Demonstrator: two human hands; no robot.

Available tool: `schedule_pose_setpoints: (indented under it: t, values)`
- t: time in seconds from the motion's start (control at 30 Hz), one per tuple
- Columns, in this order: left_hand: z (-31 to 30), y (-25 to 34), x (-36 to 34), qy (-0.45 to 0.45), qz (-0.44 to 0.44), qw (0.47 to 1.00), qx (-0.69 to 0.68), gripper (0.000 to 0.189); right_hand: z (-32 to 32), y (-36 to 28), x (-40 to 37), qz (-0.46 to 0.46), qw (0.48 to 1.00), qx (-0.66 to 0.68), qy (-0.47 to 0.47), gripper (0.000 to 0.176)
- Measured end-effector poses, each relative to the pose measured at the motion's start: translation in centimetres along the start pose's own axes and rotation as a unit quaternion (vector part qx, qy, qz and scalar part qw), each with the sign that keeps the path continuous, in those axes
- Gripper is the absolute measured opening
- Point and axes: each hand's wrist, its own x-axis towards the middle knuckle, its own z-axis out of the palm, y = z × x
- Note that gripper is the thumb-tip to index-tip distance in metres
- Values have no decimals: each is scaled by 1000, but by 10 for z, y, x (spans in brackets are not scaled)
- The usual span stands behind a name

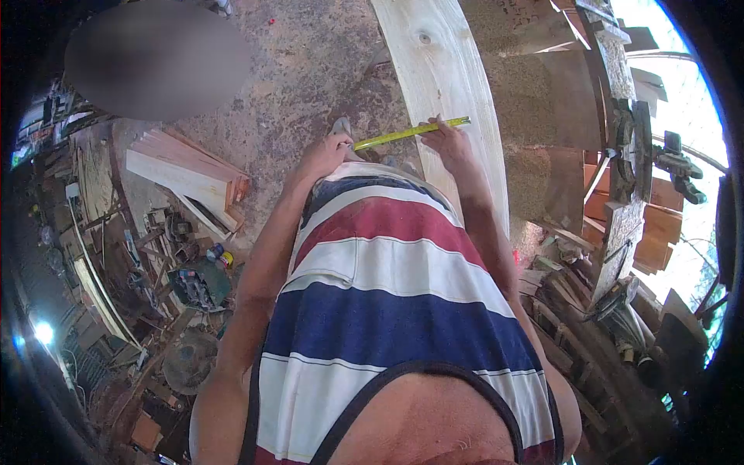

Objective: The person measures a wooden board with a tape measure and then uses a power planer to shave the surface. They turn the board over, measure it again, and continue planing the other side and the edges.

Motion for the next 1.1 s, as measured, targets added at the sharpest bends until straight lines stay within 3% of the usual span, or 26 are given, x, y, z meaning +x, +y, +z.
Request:
schedule_pose_setpoints:
  t: [0.2,0.33,0.43,0.47,0.53,0.57,0.63,0.73,0.83,1.1]
  values:
    - [9,17,7,31,-10,999,18,32,20,31,8,30,998,27,-38,52]
    - [17,5,18,-12,-27,1000,-3,33,19,33,5,37,998,31,-48,49]
    - [14,7,20,-18,-34,999,1,36,17,27,-4,52,994,-19,-98,51]
    - [13,7,20,-19,-36,999,-7,38,16,23,-8,34,989,-117,-81,52]
    - [7,11,16,-17,-51,998,-14,41,4,11,-16,-1,950,-308,-48,55]
    - [3,16,12,-16,-63,998,-12,42,-3,5,-23,-50,904,-425,9,62]
    - [-2,23,10,-26,-90,995,-16,45,-20,-8,-41,-146,752,-630,122,78]
    - [0,16,18,-50,-118,991,-30,47,-43,-1,-59,-68,628,-743,221,95]
    - [4,12,26,-53,-107,992,-30,49,-56,14,-64,-57,635,-741,210,103]
    - [-2,25,29,-68,-123,990,-5,52,-57,16,-62,-57,630,-742,221,100]
